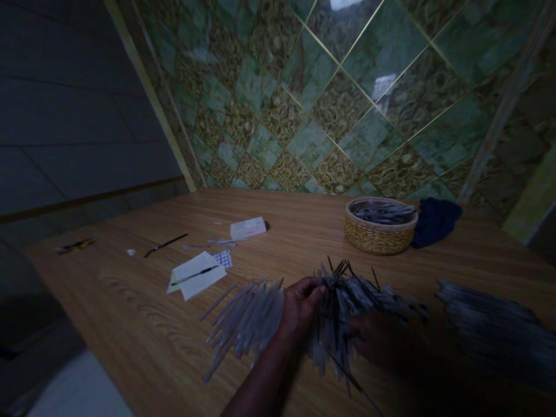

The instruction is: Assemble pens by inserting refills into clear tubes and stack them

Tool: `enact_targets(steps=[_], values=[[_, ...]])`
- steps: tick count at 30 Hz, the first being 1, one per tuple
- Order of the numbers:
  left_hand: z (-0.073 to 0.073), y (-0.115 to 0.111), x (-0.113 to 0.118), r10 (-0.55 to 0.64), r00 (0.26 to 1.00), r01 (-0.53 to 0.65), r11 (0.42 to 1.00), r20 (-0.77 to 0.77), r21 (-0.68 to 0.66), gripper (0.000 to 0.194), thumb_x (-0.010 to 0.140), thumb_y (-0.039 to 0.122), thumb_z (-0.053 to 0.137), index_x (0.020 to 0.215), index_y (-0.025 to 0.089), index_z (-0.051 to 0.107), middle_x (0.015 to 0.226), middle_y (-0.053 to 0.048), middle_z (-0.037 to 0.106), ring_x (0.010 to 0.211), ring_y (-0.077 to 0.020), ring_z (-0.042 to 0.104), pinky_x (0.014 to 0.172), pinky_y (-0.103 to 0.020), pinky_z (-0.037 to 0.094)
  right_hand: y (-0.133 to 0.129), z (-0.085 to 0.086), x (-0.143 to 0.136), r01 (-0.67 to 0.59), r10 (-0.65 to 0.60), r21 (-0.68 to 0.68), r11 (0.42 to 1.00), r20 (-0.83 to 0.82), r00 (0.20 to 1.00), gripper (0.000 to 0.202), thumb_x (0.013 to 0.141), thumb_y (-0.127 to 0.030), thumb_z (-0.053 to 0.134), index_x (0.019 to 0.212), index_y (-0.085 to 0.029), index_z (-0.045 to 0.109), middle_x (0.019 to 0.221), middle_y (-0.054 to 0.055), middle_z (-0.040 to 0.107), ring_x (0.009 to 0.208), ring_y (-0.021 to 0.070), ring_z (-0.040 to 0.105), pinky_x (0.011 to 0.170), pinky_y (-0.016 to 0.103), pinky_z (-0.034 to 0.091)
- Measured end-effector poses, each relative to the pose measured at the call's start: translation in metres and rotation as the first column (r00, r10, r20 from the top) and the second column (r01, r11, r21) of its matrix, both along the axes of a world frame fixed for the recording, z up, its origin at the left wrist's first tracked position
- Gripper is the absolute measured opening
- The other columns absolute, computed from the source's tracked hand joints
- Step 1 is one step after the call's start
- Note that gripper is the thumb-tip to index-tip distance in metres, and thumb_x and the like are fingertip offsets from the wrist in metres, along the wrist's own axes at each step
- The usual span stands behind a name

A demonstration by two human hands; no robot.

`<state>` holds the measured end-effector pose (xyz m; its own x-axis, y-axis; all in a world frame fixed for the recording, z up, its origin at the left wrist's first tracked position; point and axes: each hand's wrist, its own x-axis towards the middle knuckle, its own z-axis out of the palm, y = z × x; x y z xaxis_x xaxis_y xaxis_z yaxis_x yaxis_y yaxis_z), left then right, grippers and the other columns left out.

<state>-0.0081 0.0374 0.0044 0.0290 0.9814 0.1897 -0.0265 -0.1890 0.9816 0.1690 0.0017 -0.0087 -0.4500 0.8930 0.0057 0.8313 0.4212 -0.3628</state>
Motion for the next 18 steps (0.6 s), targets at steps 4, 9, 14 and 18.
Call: enact_targets(steps=[4, 9, 14, 18], values=[[-0.001, -0.003, 0.001, -0.044, 0.999, 0.044, 0.999, -0.024, -0.020, 0.017, 0.067, 0.030, 0.069, 0.072, 0.014, 0.069, 0.069, -0.003, 0.066, 0.068, -0.0160, 0.058, 0.062, -0.023, 0.043, 0.012, 0.025, 0.002, 0.089, -0.086, 0.054, 0.995, -0.053, 0.995, 0.011, 0.076, -0.020, 0.050, 0.076, -0.019, 0.061, 0.069, 0.002, 0.067, 0.063, 0.0142, 0.059, 0.053, 0.023, 0.029], [-0.002, -0.008, 0.004, -0.119, 0.993, 0.120, 0.992, -0.020, 0.032, 0.016, 0.068, 0.029, 0.070, 0.074, 0.014, 0.067, 0.069, -0.002, 0.063, 0.068, -0.0151, 0.056, 0.065, -0.024, 0.043, 0.020, 0.044, -0.010, 0.093, -0.095, 0.179, 0.979, 0.003, 0.996, 0.015, 0.080, -0.024, 0.048, 0.083, -0.019, 0.062, 0.080, 0.006, 0.070, 0.073, 0.0186, 0.064, 0.060, 0.025, 0.032], [0.003, -0.009, 0.007, -0.055, 0.998, 0.055, 0.998, -0.001, 0.033, 0.011, 0.063, 0.023, 0.071, 0.069, 0.014, 0.066, 0.063, 0.000, 0.058, 0.062, -0.0127, 0.052, 0.060, -0.022, 0.040, 0.019, 0.048, -0.023, 0.047, -0.053, 0.220, 0.974, 0.019, 0.998, 0.020, 0.083, -0.025, 0.046, 0.091, -0.019, 0.063, 0.085, 0.008, 0.071, 0.078, 0.0205, 0.065, 0.063, 0.027, 0.035], [0.005, -0.006, 0.005, -0.006, 0.999, 0.007, 1.000, 0.037, -0.017, 0.013, 0.058, 0.021, 0.073, 0.064, 0.014, 0.063, 0.058, 0.002, 0.054, 0.056, -0.0104, 0.049, 0.054, -0.019, 0.037, 0.022, 0.047, -0.026, 0.035, -0.045, 0.234, 0.972, 0.035, 0.998, 0.019, 0.082, -0.026, 0.048, 0.088, -0.019, 0.064, 0.082, 0.008, 0.071, 0.076, 0.0215, 0.066, 0.061, 0.027, 0.036]])
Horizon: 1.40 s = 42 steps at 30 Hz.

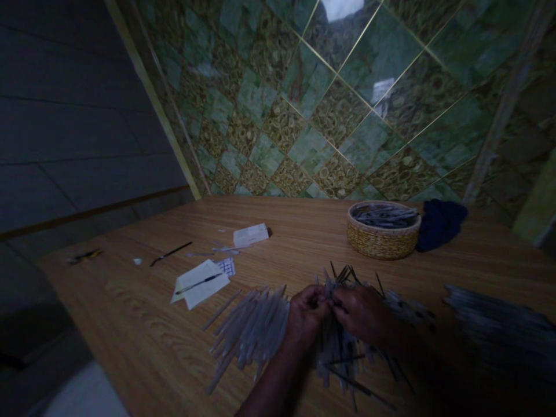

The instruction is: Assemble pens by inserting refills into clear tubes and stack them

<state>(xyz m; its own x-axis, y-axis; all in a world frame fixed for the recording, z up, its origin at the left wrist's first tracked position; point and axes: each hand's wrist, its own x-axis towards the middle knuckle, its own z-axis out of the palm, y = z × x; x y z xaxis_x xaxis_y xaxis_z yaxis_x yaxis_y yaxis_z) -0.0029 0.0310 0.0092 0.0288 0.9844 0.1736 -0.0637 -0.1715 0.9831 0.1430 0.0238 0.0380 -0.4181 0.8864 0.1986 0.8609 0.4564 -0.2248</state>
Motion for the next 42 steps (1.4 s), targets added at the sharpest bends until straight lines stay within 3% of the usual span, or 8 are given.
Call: enact_targets(steps=[13, 20, 26, 28, 31, 34, 37, 42], values=[[0.000, 0.006, -0.004, -0.023, 0.997, 0.029, 0.996, 0.075, -0.083, 0.023, 0.051, 0.019, 0.079, 0.061, 0.013, 0.059, 0.053, 0.004, 0.054, 0.051, -0.0075, 0.048, 0.051, -0.018, 0.035, 0.006, -0.021, 0.001, -0.121, 0.132, 0.221, 0.968, -0.033, 0.991, 0.020, 0.088, -0.017, 0.041, 0.083, -0.017, 0.061, 0.077, 0.005, 0.066, 0.076, 0.0190, 0.060, 0.068, 0.028, 0.036], [0.008, 0.002, -0.003, 0.055, 0.970, -0.015, 0.986, 0.235, -0.168, 0.022, 0.053, 0.020, 0.077, 0.059, 0.014, 0.056, 0.049, 0.003, 0.057, 0.045, -0.0079, 0.050, 0.048, -0.018, 0.037, 0.009, -0.031, 0.000, -0.154, 0.227, 0.356, 0.922, -0.172, 0.959, 0.023, 0.091, -0.020, 0.041, 0.081, -0.017, 0.061, 0.074, 0.006, 0.065, 0.074, 0.0170, 0.059, 0.070, 0.028, 0.039], [0.011, -0.001, -0.003, 0.017, 0.943, 0.048, 0.981, 0.331, -0.186, 0.019, 0.056, 0.020, 0.075, 0.063, 0.013, 0.059, 0.050, 0.000, 0.062, 0.047, -0.0101, 0.054, 0.052, -0.021, 0.041, 0.012, -0.037, -0.003, -0.139, 0.309, 0.410, 0.901, -0.385, 0.870, 0.017, 0.087, -0.018, 0.047, 0.083, -0.018, 0.064, 0.077, 0.007, 0.068, 0.074, 0.0162, 0.062, 0.070, 0.026, 0.044], [0.012, -0.001, -0.004, 0.004, 0.955, 0.046, 0.986, 0.297, -0.162, 0.019, 0.057, 0.022, 0.076, 0.065, 0.013, 0.061, 0.053, -0.001, 0.063, 0.049, -0.0105, 0.056, 0.054, -0.021, 0.042, 0.014, -0.036, -0.003, -0.096, 0.289, 0.373, 0.923, -0.508, 0.811, 0.016, 0.086, -0.018, 0.048, 0.085, -0.018, 0.064, 0.077, 0.006, 0.069, 0.072, 0.0159, 0.063, 0.066, 0.025, 0.046], [0.012, -0.001, -0.006, -0.013, 0.985, 0.029, 0.995, 0.173, -0.091, 0.019, 0.058, 0.023, 0.076, 0.069, 0.013, 0.065, 0.060, -0.001, 0.065, 0.056, -0.0117, 0.058, 0.057, -0.021, 0.043, 0.017, -0.030, 0.002, -0.041, 0.166, 0.187, 0.981, -0.723, 0.671, 0.014, 0.083, -0.021, 0.051, 0.087, -0.018, 0.064, 0.074, 0.004, 0.069, 0.068, 0.0152, 0.065, 0.061, 0.023, 0.047], [0.008, 0.000, -0.007, -0.038, 0.999, 0.038, 0.999, 0.030, -0.010, 0.015, 0.063, 0.024, 0.074, 0.074, 0.014, 0.069, 0.069, -0.002, 0.068, 0.066, -0.0147, 0.060, 0.064, -0.023, 0.044, 0.019, -0.019, 0.011, -0.052, 0.051, 0.027, 0.998, -0.824, 0.564, 0.014, 0.080, -0.025, 0.053, 0.084, -0.017, 0.064, 0.070, 0.003, 0.067, 0.065, 0.0153, 0.064, 0.057, 0.022, 0.047], [0.003, 0.000, -0.007, -0.066, 0.994, 0.072, 0.995, -0.089, 0.068, 0.018, 0.069, 0.025, 0.069, 0.084, 0.015, 0.072, 0.082, -0.004, 0.069, 0.079, -0.0187, 0.061, 0.072, -0.026, 0.046, 0.018, -0.005, 0.021, -0.081, 0.035, -0.013, 0.997, -0.821, 0.570, 0.016, 0.079, -0.026, 0.053, 0.083, -0.016, 0.064, 0.067, 0.003, 0.066, 0.063, 0.0154, 0.063, 0.057, 0.023, 0.046], [0.002, -0.002, -0.007, -0.046, 0.962, 0.101, 0.975, -0.269, 0.196, 0.017, 0.075, 0.023, 0.063, 0.088, 0.016, 0.073, 0.080, -0.004, 0.065, 0.078, -0.0173, 0.060, 0.071, -0.025, 0.045, 0.016, 0.008, 0.033, -0.115, 0.097, 0.021, 0.993, -0.703, 0.705, 0.017, 0.079, -0.022, 0.051, 0.084, -0.015, 0.065, 0.072, 0.004, 0.067, 0.066, 0.0151, 0.062, 0.061, 0.023, 0.044]])
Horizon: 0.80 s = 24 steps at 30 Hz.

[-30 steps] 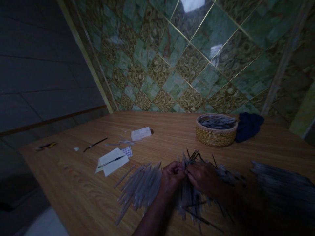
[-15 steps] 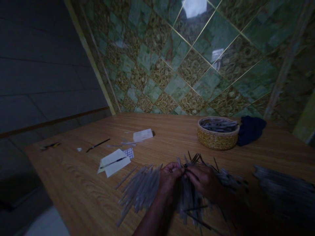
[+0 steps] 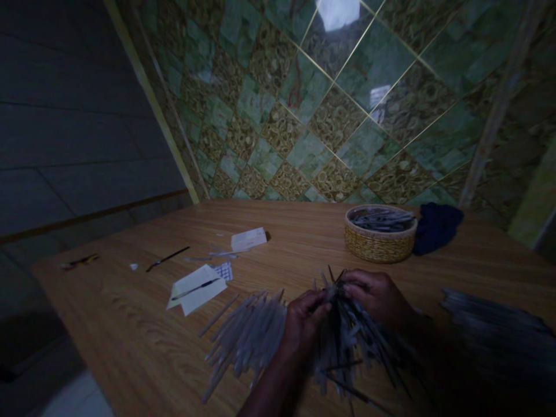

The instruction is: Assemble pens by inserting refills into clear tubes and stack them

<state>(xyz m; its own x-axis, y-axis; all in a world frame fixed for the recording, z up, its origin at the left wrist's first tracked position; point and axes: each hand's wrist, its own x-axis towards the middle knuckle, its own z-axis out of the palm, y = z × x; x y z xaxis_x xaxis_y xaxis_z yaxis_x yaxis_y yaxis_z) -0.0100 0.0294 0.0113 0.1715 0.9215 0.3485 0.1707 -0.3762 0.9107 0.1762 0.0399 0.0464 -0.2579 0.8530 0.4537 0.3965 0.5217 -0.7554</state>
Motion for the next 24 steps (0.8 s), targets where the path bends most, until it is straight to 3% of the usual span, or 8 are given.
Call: enact_targets(steps=[4, 11, 24], values=[[0.002, -0.002, 0.000, -0.036, 0.993, 0.046, 0.996, -0.111, 0.082, 0.018, 0.080, 0.025, 0.059, 0.089, 0.017, 0.072, 0.078, -0.003, 0.063, 0.077, -0.0162, 0.059, 0.069, -0.024, 0.043, 0.000, 0.003, 0.005, -0.021, 0.017, 0.033, 0.999, 0.112, 0.994, 0.017, 0.079, -0.018, 0.050, 0.086, -0.015, 0.066, 0.076, 0.004, 0.068, 0.071, 0.0153, 0.063, 0.064, 0.023, 0.043], [0.004, -0.002, 0.000, -0.064, 0.978, 0.085, 0.992, -0.200, 0.096, 0.021, 0.084, 0.028, 0.055, 0.095, 0.019, 0.071, 0.080, -0.003, 0.062, 0.079, -0.0161, 0.058, 0.070, -0.023, 0.043, -0.001, 0.009, 0.012, -0.060, 0.049, 0.039, 0.997, 0.240, 0.970, 0.018, 0.082, -0.018, 0.047, 0.083, -0.016, 0.065, 0.074, 0.004, 0.067, 0.068, 0.0145, 0.061, 0.062, 0.023, 0.040], [0.002, -0.003, 0.001, -0.070, 0.968, 0.099, 0.989, -0.243, 0.111, 0.022, 0.085, 0.029, 0.053, 0.094, 0.018, 0.070, 0.077, -0.003, 0.061, 0.074, -0.0146, 0.055, 0.066, -0.022, 0.041, -0.002, 0.009, 0.016, -0.089, 0.083, 0.007, 0.996, 0.283, 0.955, 0.017, 0.080, -0.017, 0.048, 0.080, -0.015, 0.065, 0.069, 0.003, 0.065, 0.063, 0.0129, 0.058, 0.058, 0.021, 0.038]])
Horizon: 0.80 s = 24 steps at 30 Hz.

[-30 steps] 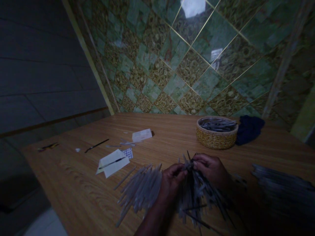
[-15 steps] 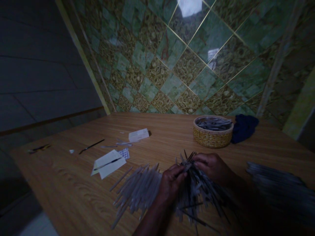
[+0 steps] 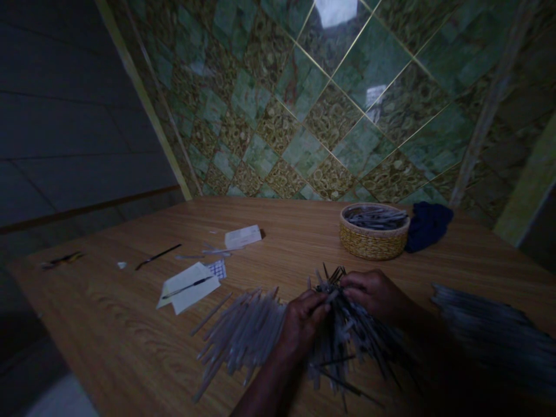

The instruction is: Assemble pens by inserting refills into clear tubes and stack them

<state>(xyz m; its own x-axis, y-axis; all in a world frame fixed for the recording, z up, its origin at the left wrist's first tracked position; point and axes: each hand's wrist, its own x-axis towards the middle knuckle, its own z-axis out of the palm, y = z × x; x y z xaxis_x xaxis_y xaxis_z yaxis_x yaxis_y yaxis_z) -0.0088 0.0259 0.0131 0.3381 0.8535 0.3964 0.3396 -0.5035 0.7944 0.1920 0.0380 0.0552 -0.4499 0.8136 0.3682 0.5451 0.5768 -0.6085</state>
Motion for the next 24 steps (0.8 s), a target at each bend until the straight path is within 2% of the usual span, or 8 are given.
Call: enact_targets(steps=[14, 24], values=[[-0.003, 0.000, 0.004, -0.097, 0.995, 0.098, 0.994, 0.019, -0.041, 0.029, 0.087, 0.037, 0.048, 0.095, 0.019, 0.070, 0.082, -0.004, 0.063, 0.080, -0.0177, 0.059, 0.071, -0.025, 0.043, -0.003, 0.003, 0.007, -0.041, 0.039, -0.066, 0.997, -0.032, 0.999, 0.016, 0.076, -0.016, 0.049, 0.075, -0.017, 0.065, 0.067, 0.000, 0.064, 0.062, 0.0121, 0.056, 0.056, 0.020, 0.038], [0.000, -0.007, 0.018, -0.144, 0.989, 0.144, 0.990, -0.038, -0.001, 0.029, 0.086, 0.034, 0.049, 0.089, 0.016, 0.071, 0.078, -0.005, 0.065, 0.075, -0.0177, 0.058, 0.068, -0.026, 0.041, -0.018, -0.004, 0.022, -0.007, 0.004, -0.117, 0.993, -0.027, 1.000, 0.012, 0.076, -0.016, 0.049, 0.069, -0.016, 0.058, 0.059, -0.004, 0.052, 0.055, 0.0093, 0.046, 0.049, 0.018, 0.031]])
